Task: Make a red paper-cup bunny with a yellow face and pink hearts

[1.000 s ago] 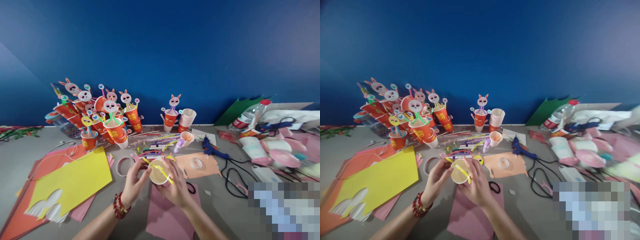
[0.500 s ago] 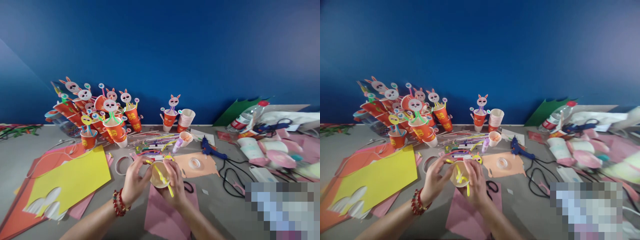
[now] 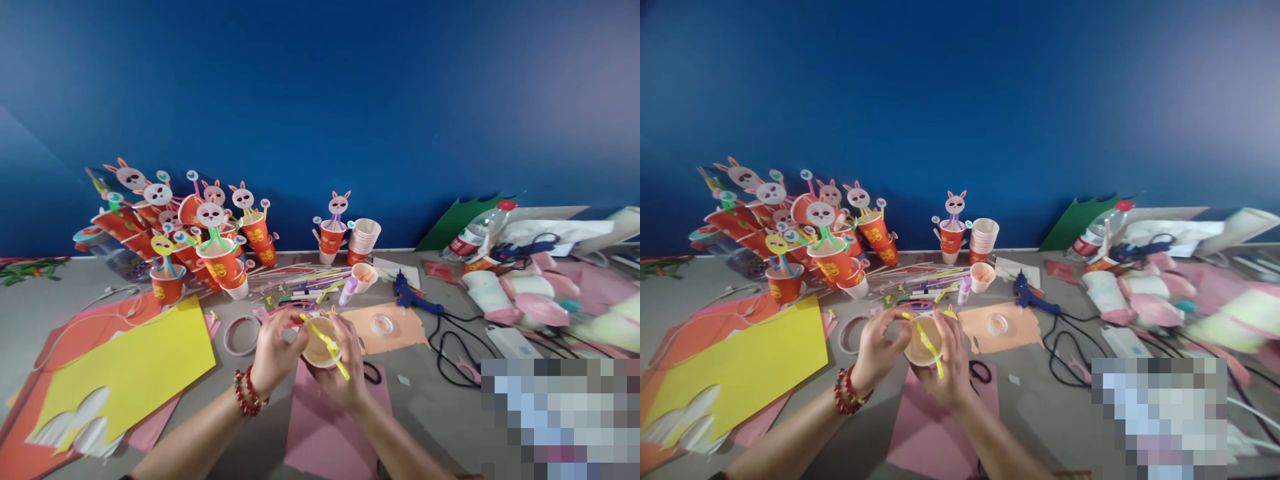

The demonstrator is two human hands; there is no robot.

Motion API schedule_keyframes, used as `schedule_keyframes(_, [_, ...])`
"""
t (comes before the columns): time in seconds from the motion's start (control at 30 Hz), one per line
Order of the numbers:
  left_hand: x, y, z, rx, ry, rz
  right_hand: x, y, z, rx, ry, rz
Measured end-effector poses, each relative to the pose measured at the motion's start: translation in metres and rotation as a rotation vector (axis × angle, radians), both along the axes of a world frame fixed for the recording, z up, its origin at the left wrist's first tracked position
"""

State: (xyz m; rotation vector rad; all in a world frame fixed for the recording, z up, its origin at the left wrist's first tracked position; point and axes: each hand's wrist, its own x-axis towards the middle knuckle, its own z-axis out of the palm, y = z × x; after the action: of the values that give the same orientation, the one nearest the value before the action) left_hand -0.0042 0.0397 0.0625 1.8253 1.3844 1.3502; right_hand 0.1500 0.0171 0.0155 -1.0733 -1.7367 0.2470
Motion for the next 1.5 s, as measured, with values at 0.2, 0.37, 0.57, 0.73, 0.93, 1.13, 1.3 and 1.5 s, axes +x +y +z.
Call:
schedule_keyframes(0.2, [-0.002, 0.003, -0.004, -0.110, -0.056, -0.019, -0.001, 0.002, -0.009, -0.034, -0.018, -0.008])
schedule_keyframes(0.37, [-0.001, 0.005, -0.008, -0.247, -0.247, -0.094, -0.003, 0.004, -0.017, -0.043, -0.013, -0.028])
schedule_keyframes(0.57, [-0.003, 0.009, -0.018, -0.306, -0.367, -0.138, -0.003, 0.004, -0.016, -0.066, -0.008, -0.030])
schedule_keyframes(0.73, [-0.007, 0.010, -0.017, -0.257, -0.232, -0.103, -0.004, 0.003, -0.015, -0.083, 0.011, -0.023])
schedule_keyframes(0.93, [-0.007, 0.010, -0.017, -0.271, -0.161, -0.074, -0.003, 0.003, -0.020, -0.064, -0.015, -0.029])
schedule_keyframes(1.13, [-0.005, 0.009, -0.014, -0.290, -0.213, -0.065, -0.004, 0.004, -0.020, -0.060, -0.026, -0.034])
schedule_keyframes(1.3, [-0.005, 0.009, -0.016, -0.315, -0.261, -0.098, -0.005, 0.004, -0.020, -0.019, -0.040, -0.040])
schedule_keyframes(1.5, [-0.004, 0.011, -0.026, -0.357, -0.420, -0.178, -0.004, 0.004, -0.018, -0.020, -0.049, -0.055])
